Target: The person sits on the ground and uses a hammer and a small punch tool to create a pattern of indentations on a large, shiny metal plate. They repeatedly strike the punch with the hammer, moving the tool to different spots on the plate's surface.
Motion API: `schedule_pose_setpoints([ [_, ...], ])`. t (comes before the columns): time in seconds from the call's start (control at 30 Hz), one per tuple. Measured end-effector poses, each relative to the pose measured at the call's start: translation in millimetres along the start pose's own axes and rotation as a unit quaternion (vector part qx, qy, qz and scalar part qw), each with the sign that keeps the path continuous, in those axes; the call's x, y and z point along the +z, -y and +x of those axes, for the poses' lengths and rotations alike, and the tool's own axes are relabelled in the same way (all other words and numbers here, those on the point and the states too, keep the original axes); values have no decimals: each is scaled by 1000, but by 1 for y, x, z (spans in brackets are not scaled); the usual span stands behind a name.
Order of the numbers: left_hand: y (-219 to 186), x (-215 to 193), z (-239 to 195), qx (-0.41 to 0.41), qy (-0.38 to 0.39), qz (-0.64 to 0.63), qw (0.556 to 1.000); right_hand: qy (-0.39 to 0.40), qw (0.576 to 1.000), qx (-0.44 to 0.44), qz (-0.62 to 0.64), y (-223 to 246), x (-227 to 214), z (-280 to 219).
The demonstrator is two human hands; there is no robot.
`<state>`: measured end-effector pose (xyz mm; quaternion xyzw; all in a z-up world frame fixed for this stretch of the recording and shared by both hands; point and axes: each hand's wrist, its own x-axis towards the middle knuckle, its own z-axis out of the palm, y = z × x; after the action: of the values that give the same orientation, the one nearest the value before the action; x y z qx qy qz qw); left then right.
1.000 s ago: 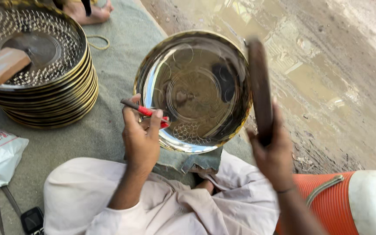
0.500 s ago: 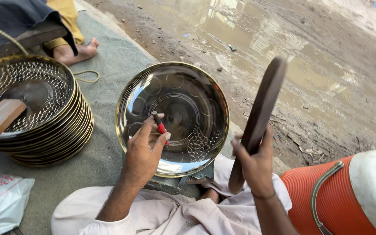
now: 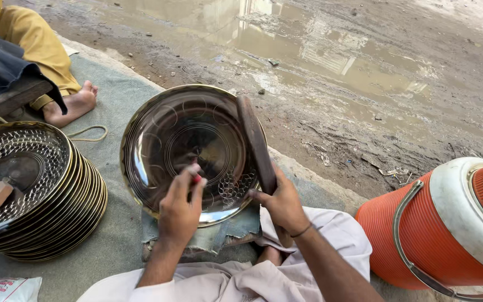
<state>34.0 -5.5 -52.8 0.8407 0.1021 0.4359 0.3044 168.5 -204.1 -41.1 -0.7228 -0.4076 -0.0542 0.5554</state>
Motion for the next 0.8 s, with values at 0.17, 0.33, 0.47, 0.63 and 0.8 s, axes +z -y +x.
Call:
schedule_pose_setpoints([
  [0.17, -12, -4, 5, -209, 62, -58, 974, 36, 945, 316, 77, 5, 3, -20],
  [0.33, -19, -14, 19, -196, 78, -185, 960, 18, 918, 374, 127, 2, -10, -49],
  [0.47, -27, -14, 45, -143, 140, -138, 970, 2, 908, 377, 179, 15, -25, -96],
  [0.63, -25, -3, 78, -70, 305, -86, 946, 8, 862, 469, 193, 21, -47, -132],
  [0.8, -21, 6, 94, 79, 401, -25, 912, 39, 859, 498, 111, 29, -67, -130],
])
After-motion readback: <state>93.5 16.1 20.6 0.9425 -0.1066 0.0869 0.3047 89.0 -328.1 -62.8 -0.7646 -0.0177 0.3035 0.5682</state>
